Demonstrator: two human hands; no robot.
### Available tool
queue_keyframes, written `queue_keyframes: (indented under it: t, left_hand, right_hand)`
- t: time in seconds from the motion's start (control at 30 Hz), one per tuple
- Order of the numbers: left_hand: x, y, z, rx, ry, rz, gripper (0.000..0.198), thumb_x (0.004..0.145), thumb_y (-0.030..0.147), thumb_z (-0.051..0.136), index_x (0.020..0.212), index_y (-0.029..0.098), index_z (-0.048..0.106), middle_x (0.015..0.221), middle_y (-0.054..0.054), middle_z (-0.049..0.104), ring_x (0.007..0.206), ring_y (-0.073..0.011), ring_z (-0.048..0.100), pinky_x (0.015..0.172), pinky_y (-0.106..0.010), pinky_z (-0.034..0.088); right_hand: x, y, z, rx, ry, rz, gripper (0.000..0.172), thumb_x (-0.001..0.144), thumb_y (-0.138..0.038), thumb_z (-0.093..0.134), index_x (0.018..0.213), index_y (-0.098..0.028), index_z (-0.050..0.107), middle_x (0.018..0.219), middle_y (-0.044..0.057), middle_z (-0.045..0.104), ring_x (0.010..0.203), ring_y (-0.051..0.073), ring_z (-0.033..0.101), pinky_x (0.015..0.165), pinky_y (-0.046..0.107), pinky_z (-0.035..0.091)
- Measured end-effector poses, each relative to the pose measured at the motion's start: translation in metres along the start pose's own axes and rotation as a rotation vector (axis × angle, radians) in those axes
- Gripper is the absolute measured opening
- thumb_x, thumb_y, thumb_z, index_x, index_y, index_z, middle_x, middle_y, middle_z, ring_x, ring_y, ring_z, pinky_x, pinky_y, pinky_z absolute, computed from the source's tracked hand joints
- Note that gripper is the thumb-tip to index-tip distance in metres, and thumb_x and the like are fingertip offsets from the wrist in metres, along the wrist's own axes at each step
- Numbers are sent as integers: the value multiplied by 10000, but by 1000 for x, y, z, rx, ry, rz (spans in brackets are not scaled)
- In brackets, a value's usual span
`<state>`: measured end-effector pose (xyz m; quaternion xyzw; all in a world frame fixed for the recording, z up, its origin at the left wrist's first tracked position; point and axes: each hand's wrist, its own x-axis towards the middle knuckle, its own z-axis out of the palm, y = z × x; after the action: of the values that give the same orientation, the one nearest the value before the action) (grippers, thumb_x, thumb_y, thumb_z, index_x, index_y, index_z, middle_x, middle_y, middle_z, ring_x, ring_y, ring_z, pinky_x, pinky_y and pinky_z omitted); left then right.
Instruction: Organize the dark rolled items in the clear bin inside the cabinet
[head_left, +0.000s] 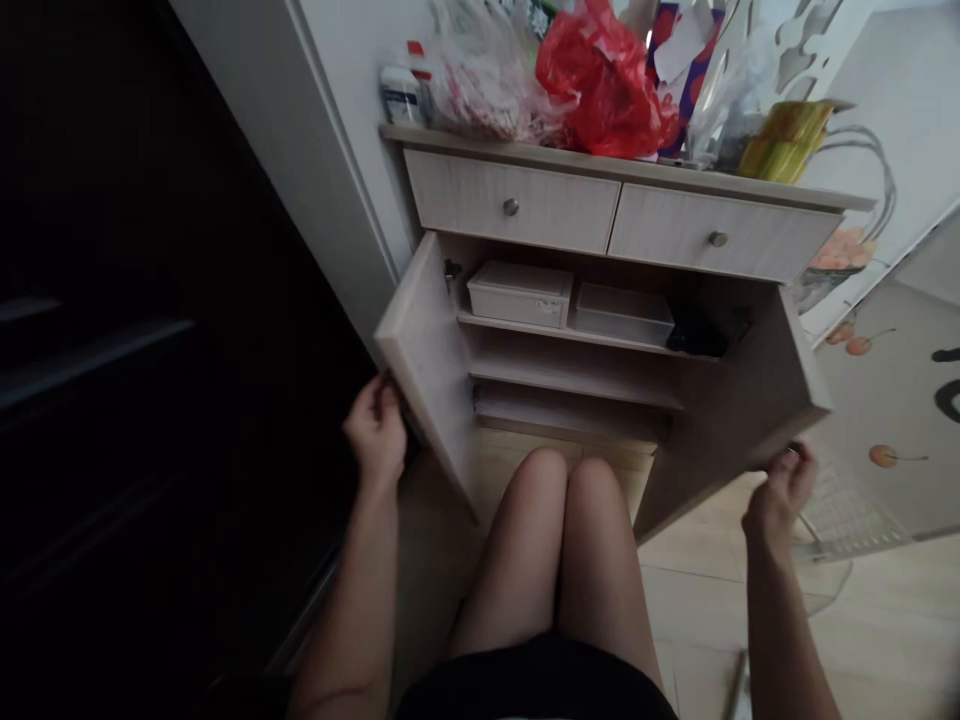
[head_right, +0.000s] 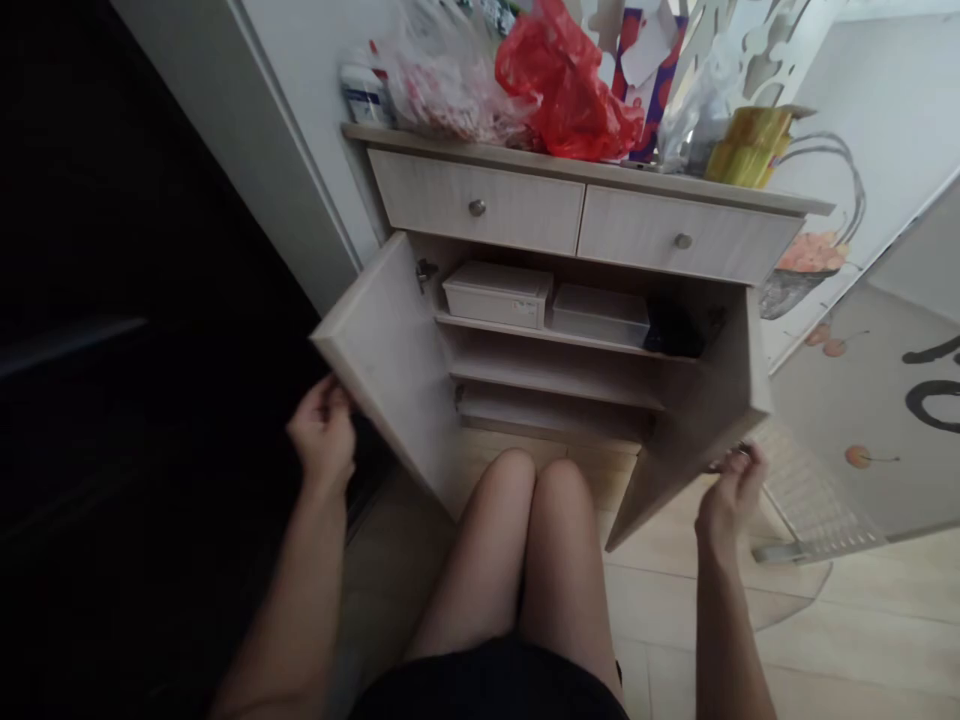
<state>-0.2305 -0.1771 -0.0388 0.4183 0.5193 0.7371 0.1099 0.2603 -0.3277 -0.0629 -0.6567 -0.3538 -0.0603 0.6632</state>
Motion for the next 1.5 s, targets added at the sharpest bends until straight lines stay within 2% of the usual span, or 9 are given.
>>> queue_keyframes:
  t: [0.1, 0.23, 0.4, 0.47, 0.53, 0.77, 1.0, 1.5]
  left_hand:
    - [-24, 5, 36, -47, -207, 38, 409, 806, 492, 660, 1037, 158, 704, 987, -102, 757, 905, -233, 724, 843, -370, 589]
    - [-43, 11, 100, -149, -464, 13, 364, 837, 459, 658, 1017, 146, 709, 901, -100, 760, 778, -215, 735, 721, -326, 591]
    - [-52, 22, 186, -84, -630, 3, 173, 856, 268, 676, 946, 130, 727, 849, -97, 760, 740, -198, 728, 690, -279, 554]
    - [-52, 29, 211, 6, -664, 42, 139, 870, 229, 668, 944, 132, 736, 875, -106, 765, 777, -200, 727, 729, -280, 540]
    - [-50, 35, 228, 108, -688, 93, 135, 888, 218, 657, 959, 141, 744, 918, -116, 769, 831, -204, 726, 778, -283, 523]
    - [-39, 51, 259, 359, -771, 171, 190, 928, 266, 632, 1036, 165, 751, 1053, -137, 759, 955, -210, 708, 820, -269, 474]
    - [-31, 49, 287, 417, -787, 171, 229, 946, 292, 605, 1064, 162, 752, 1084, -166, 746, 966, -228, 697, 831, -285, 456]
    - [-19, 46, 313, 468, -810, 159, 217, 939, 284, 605, 1007, 157, 768, 966, -148, 763, 889, -216, 695, 792, -269, 446]
  right_hand:
    - [-8, -21, 35, 64, -112, -39, 483, 929, -587, 442, 1140, -175, 581, 1008, 102, 660, 870, 198, 630, 770, 348, 506]
    - [-2, -47, 92, 106, -301, -77, 482, 886, -596, 499, 1070, -170, 628, 1010, 117, 695, 807, 192, 651, 733, 331, 519]
    - [17, -70, 172, -22, -465, -119, 469, 919, -559, 450, 1068, -167, 660, 1003, 115, 719, 752, 196, 665, 672, 300, 485]
    - [23, -77, 198, -123, -478, -124, 418, 945, -504, 440, 1073, -174, 663, 1015, 105, 723, 786, 194, 668, 682, 283, 460]
    - [28, -82, 218, -204, -485, -132, 377, 969, -458, 429, 1087, -184, 660, 1019, 92, 724, 843, 195, 666, 708, 272, 440]
    - [37, -84, 257, -268, -505, -178, 377, 1013, -412, 363, 1132, -157, 614, 1053, 101, 705, 927, 208, 647, 738, 277, 422]
    - [51, -86, 284, -333, -507, -155, 345, 1015, -383, 379, 1128, -162, 618, 971, 114, 705, 894, 223, 662, 765, 306, 456]
    - [68, -74, 316, -347, -500, -184, 383, 1029, -398, 347, 1145, -149, 614, 960, 128, 708, 876, 225, 662, 762, 300, 446]
